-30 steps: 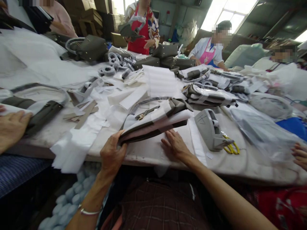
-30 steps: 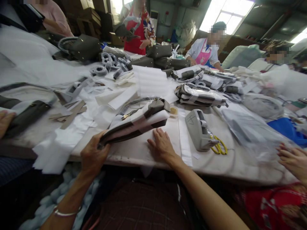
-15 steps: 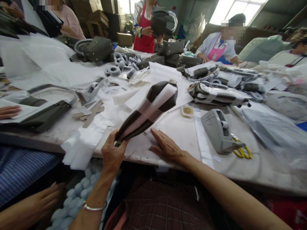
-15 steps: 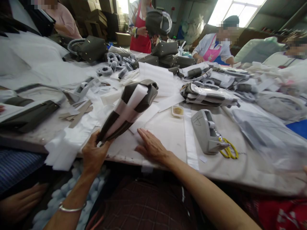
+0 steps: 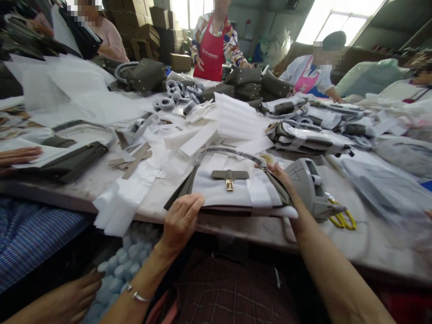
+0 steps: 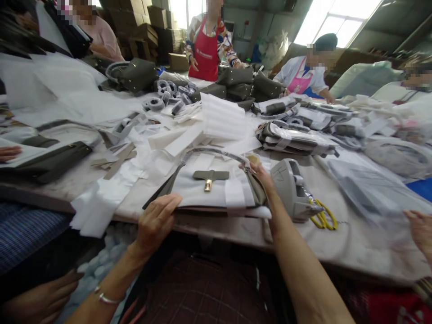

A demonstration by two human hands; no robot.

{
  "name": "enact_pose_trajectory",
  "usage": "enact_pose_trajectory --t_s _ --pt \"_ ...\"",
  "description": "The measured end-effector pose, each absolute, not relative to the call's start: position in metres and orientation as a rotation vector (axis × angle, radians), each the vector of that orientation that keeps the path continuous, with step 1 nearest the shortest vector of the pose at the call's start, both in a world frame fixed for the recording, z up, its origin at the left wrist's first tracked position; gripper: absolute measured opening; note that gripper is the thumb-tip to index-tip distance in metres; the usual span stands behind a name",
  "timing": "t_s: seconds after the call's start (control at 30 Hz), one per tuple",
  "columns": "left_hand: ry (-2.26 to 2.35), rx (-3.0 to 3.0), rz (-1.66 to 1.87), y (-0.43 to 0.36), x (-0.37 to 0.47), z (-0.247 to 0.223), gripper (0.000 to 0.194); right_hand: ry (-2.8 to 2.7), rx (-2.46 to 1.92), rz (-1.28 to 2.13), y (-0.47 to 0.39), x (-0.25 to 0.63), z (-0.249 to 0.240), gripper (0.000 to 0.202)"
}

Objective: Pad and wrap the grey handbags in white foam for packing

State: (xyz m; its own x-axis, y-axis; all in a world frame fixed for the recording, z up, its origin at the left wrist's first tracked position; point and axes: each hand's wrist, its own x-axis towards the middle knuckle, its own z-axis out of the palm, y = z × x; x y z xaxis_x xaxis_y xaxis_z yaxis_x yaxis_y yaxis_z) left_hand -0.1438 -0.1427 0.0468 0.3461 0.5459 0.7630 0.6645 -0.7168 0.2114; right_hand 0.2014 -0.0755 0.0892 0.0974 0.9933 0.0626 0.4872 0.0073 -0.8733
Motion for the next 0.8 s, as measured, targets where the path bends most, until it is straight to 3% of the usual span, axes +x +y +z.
enact_pose_trajectory --t_s 0.07,0.2,0.37,0.53,0.7,0.8 --pt "-1.011 -2.512 -1.276 -0.148 -0.137 0.045 0.042 -1.345 -1.614 0.826 -0.091 0.235 0.091 0.055" --pt "-0.948 -2.556 -1.251 -0.158 -0.121 0.045 0.032 -1.250 -1.762 0.655 -0.108 0.255 0.106 0.046" --pt "-0.877 -2.581 -1.297 -0.168 -0.107 0.043 0.031 -1.711 -1.774 0.622 -0.082 0.192 0.135 0.031" --pt "-0.781 -2.625 -1.323 -0.168 -0.111 0.039 0.033 -2.214 -1.919 0.547 -0.030 0.138 0.125 0.016" --pt "-0.679 -2.701 -1.277 -0.158 -0.119 0.042 0.031 -2.342 -2.023 0.534 0.007 0.128 0.100 0.045" --pt "-0.656 -2.727 -1.287 -0.150 -0.115 0.040 0.030 -2.376 -2.025 0.555 0.013 0.127 0.094 0.031"
